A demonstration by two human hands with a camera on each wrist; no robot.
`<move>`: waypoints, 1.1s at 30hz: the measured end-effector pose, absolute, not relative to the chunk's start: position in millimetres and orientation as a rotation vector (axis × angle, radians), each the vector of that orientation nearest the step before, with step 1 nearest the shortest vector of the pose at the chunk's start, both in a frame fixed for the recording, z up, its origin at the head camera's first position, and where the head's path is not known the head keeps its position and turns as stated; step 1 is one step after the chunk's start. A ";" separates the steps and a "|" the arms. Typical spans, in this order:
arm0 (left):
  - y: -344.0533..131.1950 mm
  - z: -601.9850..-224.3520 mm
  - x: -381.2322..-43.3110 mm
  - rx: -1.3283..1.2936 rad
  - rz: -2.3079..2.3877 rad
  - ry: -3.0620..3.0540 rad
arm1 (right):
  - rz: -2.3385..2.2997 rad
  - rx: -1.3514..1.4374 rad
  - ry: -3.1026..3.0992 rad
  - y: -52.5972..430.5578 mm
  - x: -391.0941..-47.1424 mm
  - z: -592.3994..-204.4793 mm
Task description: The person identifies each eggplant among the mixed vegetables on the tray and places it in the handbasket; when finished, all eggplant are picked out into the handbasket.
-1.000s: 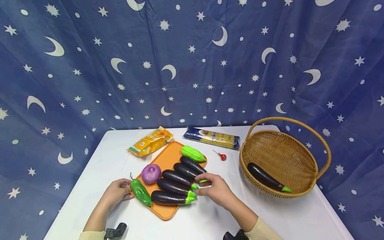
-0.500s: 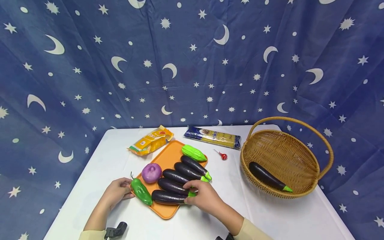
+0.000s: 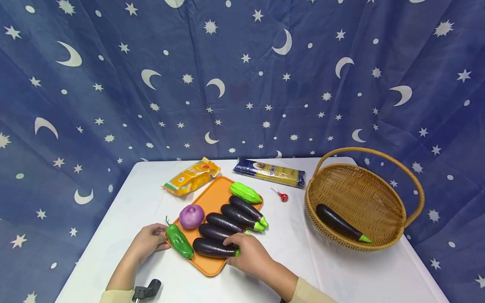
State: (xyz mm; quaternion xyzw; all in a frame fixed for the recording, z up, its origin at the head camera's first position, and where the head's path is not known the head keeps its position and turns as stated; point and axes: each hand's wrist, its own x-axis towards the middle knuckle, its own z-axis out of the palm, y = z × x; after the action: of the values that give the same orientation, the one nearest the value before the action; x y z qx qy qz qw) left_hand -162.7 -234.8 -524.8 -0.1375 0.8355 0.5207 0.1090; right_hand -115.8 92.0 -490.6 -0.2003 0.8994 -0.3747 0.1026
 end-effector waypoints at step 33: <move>-233.8 -522.2 -162.0 -0.377 1.527 2.469 | -1.106 -0.570 2.778 81.8 -107.2 -508.5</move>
State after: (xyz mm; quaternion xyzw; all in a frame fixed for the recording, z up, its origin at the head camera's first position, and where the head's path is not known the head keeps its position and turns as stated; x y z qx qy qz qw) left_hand -162.0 -233.8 -522.2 -0.1280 0.8385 0.5187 0.1071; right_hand -107.2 81.8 -508.5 -0.1869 0.9116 -0.3629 0.0489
